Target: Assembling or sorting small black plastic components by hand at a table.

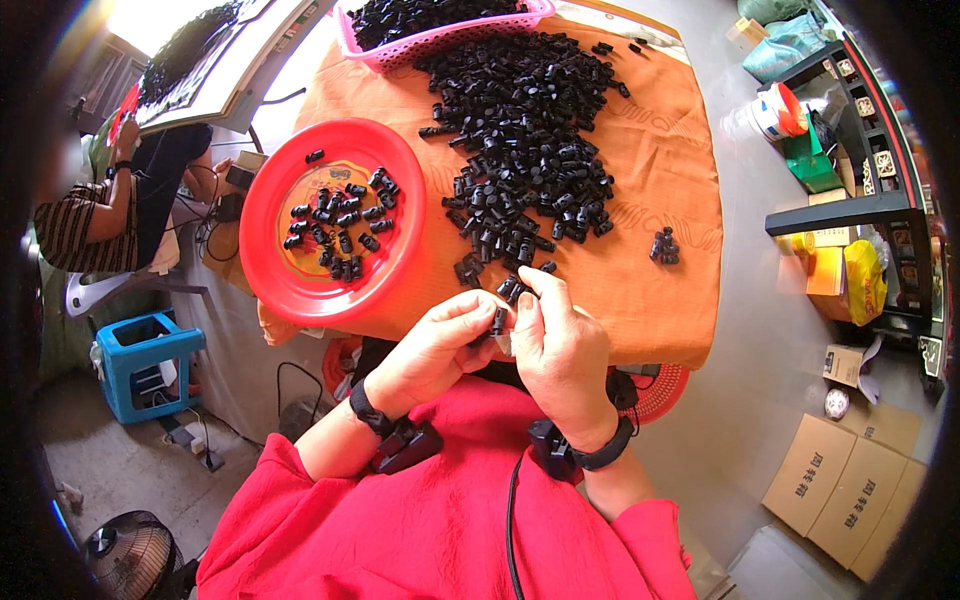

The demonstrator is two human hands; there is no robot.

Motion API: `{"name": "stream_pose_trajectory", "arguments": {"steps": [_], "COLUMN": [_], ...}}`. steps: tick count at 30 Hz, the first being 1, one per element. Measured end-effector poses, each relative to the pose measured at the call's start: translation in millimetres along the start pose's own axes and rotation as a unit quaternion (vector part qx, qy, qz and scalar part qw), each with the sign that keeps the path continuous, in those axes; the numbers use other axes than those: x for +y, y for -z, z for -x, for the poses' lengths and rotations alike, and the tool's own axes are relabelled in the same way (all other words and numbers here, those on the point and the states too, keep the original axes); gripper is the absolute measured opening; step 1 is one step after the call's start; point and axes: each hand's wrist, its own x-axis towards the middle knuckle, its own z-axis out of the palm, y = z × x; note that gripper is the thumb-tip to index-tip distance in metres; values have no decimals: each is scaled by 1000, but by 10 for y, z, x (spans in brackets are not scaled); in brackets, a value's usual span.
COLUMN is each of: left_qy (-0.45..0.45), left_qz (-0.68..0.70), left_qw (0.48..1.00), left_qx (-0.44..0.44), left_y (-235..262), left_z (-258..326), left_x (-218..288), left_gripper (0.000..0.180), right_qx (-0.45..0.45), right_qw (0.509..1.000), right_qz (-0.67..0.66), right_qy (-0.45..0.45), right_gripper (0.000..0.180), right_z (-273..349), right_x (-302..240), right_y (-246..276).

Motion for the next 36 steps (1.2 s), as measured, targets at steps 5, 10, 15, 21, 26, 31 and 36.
{"name": "stream_pose_trajectory", "arguments": {"steps": [5, 10, 15, 21, 26, 31, 36], "left_qy": [-2, -1, -8, -9, -23, -33, -33], "left_qz": [-3, -20, -24, -33, -50, -51, -39], "left_qw": [1000, 1000, 1000, 999, 998, 998, 999], "left_qx": [-2, 6, -6, -7, 4, 10, 15], "left_y": [15, 41, 37, 39, 11, -13, -8], "left_z": [11, 2, 2, 15, 18, 16, 19], "left_x": [-12, -27, -27, -22, -36, -45, -55], "left_gripper": [20, 22, 24, 25, 25, 24, 22], "right_qx": [7, 18, 15, 18, 27, 26, 24], "right_qw": [1000, 998, 999, 999, 998, 998, 998], "right_qz": [28, 51, 34, 42, 58, 63, 60], "right_qy": [-1, 15, -14, -15, 1, 5, 4], "right_gripper": [21, 20, 19, 18, 18, 19, 18], "right_z": [0, -10, 7, 12, 0, 5, 14], "right_x": [8, 12, 16, 18, 11, 2, -16], "right_y": [-42, -58, -69, -76, -84, -79, -98]}}
